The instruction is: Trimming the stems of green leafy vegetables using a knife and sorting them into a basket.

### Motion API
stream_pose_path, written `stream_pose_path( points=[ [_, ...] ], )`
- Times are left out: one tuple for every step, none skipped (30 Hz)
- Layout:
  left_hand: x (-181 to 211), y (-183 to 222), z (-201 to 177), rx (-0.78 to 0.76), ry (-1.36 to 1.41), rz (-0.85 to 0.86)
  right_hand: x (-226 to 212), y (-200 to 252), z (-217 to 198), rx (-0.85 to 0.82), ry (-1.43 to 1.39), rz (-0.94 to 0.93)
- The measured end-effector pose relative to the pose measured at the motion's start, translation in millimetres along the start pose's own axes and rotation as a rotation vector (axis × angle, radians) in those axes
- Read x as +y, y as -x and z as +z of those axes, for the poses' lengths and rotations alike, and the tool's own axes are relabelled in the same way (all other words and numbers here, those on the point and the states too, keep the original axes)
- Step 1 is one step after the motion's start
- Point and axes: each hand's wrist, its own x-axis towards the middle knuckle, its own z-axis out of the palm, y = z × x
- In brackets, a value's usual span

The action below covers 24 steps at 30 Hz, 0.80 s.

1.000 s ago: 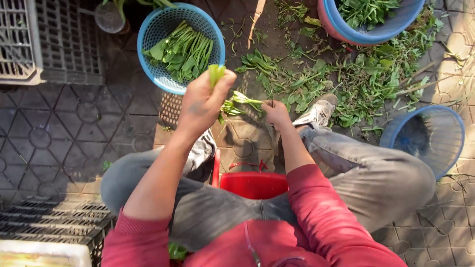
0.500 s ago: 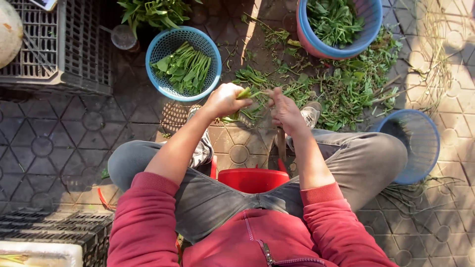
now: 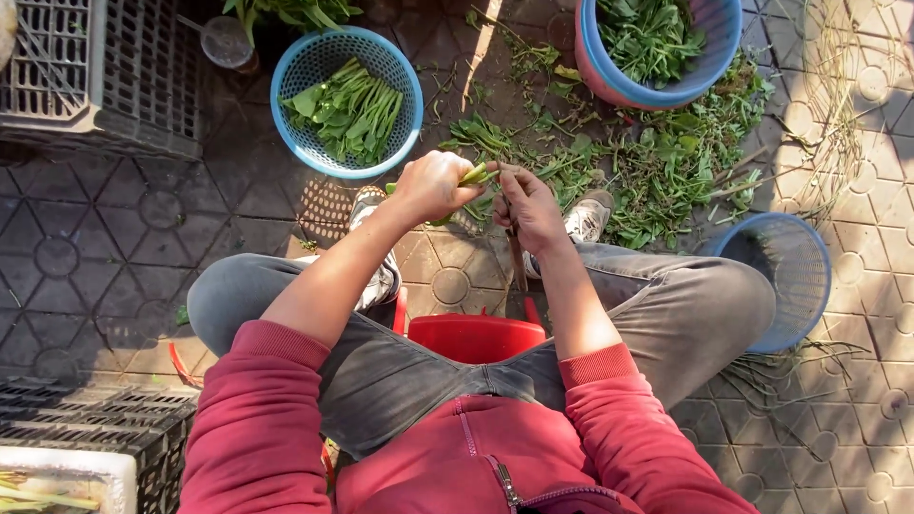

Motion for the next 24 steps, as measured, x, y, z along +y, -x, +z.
stream_pose_path(
  points=[
    [3, 3, -2, -0.006, 0.004, -0.004, -1, 0, 1, 0.003, -0.001, 0.008],
    [6, 7, -5, -0.009, -0.008, 0.006, -1, 0, 2, 0.023, -0.020, -0.003],
    [10, 10, -8, -0.012, -0.020, 0.016, -1, 0, 4, 0.044, -0.038, -0.013],
    [13, 14, -7, -0.018, -0.020, 0.015, -5, 2, 8, 0.049, -0.042, -0.010],
    [17, 18, -6, -0.048, -0.027, 0.025, -10, 4, 11, 0.109, -0.107, 0.029],
    [20, 19, -8, -0.070, -0.037, 0.040, -17, 3, 16, 0.165, -0.171, 0.060],
    [13, 16, 6, -0.070, -0.041, 0.043, -15, -2, 8, 0.165, -0.174, 0.056],
    [5, 15, 19, -0.059, 0.238, 0.043, -12, -7, 1, 0.216, -0.237, 0.100],
    [-3, 13, 32, -0.046, 0.517, 0.044, -10, -12, -5, 0.267, -0.300, 0.145],
    [-6, 12, 34, -0.047, 0.510, 0.047, -21, 1, 11, 0.266, -0.305, 0.139],
    [-8, 11, 35, 0.029, 0.671, 0.021, -32, 14, 28, 0.250, -0.181, 0.142],
    [-10, 7, 34, 0.111, 0.832, -0.003, -46, 24, 44, 0.231, -0.054, 0.141],
    [-2, 4, 27, 0.114, 0.825, 0.005, -40, 21, 48, 0.227, -0.057, 0.131],
    [4, 8, 25, 0.154, 0.971, -0.029, -31, 25, 53, 0.199, 0.018, 0.011],
    [11, 12, 23, 0.195, 1.117, -0.064, -21, 28, 58, 0.170, 0.093, -0.109],
    [8, 11, 24, 0.195, 1.112, -0.064, -18, 26, 60, 0.169, 0.088, -0.110],
    [6, 10, 25, 0.189, 1.170, -0.028, -16, 23, 63, 0.213, 0.139, -0.148],
    [2, 10, 26, 0.182, 1.227, 0.009, -13, 21, 66, 0.259, 0.190, -0.187],
    [-3, 4, 30, 0.181, 1.220, 0.010, -19, 21, 67, 0.259, 0.184, -0.190],
    [-8, -1, 34, 0.242, 1.226, -0.013, -25, 23, 69, 0.259, 0.200, -0.248],
    [-13, -5, 39, 0.303, 1.231, -0.035, -30, 25, 70, 0.260, 0.216, -0.305],
    [-15, -8, 41, 0.302, 1.224, -0.034, -29, 21, 62, 0.260, 0.209, -0.308],
    [-16, -10, 44, 0.296, 1.290, -0.056, -29, 18, 54, 0.216, 0.246, -0.359],
    [-17, -12, 49, 0.283, 1.359, -0.080, -27, 17, 45, 0.177, 0.283, -0.407]
  ],
)
